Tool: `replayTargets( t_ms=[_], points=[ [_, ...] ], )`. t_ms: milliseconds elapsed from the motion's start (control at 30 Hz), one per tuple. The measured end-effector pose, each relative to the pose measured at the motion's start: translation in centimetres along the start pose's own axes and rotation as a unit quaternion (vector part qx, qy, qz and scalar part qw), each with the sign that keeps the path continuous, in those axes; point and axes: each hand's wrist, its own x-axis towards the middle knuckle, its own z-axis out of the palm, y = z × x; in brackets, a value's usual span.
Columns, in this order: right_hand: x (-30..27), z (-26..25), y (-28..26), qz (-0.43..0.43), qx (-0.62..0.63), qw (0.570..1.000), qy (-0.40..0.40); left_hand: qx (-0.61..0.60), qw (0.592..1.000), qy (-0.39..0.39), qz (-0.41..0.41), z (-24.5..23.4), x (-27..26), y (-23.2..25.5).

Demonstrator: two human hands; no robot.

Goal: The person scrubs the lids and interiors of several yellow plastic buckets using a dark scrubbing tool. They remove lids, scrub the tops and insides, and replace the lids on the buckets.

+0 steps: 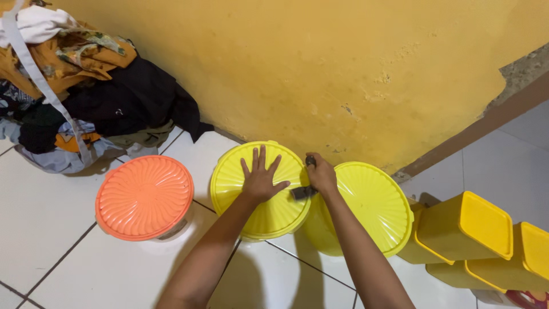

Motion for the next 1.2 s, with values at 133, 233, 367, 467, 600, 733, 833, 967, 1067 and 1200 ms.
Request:
replayTargets(
  t_ms=[133,233,367,467,600,733,833,967,1067,1200],
  points=[
    [0.1,1.7,0.0,0.051,-0.010,0.999,-0.014,-0.017,1.000,0.005,0.023,-1.4,-0.6,-0.2],
    [0.6,2.4,-0.7,0.073,-0.021,0.997,-0.017,-0.036,0.999,0.002,0.019,-2.5,-0.9,0.2],
    [0.9,3.1,-1.8,0.094,-0.038,0.995,-0.020,0.007,1.000,-0.011,-0.016,-3.4,-0.4,-0.4],
    [1.0,3.2,-2.1,0.104,-0.036,0.994,-0.022,-0.040,0.991,0.128,0.016,-2.9,2.2,-2.0],
    [1.1,3.0,-2.2,0.149,-0.041,0.986,-0.062,-0.026,0.988,0.138,-0.056,-1.1,7.1,-3.2],
    [1.7,2.7,-2.4,0.157,-0.054,0.983,-0.080,-0.006,0.985,0.161,-0.063,0.1,8.9,-3.7],
    [1.7,3.2,-2.0,0.184,-0.051,0.977,-0.094,-0.017,0.983,0.172,-0.064,0.3,8.4,-3.9],
    [2.4,4.0,-1.3,0.176,-0.044,0.979,-0.093,-0.004,0.981,0.177,-0.073,-0.3,8.2,-3.8],
    [2.9,4.6,-0.4,0.173,-0.033,0.980,-0.095,-0.017,0.984,0.150,-0.098,-0.5,8.3,-3.6],
    [3.2,5.6,0.7,0.190,0.022,0.977,-0.090,-0.036,0.984,0.130,-0.116,-0.3,8.7,-3.8]
  ],
)
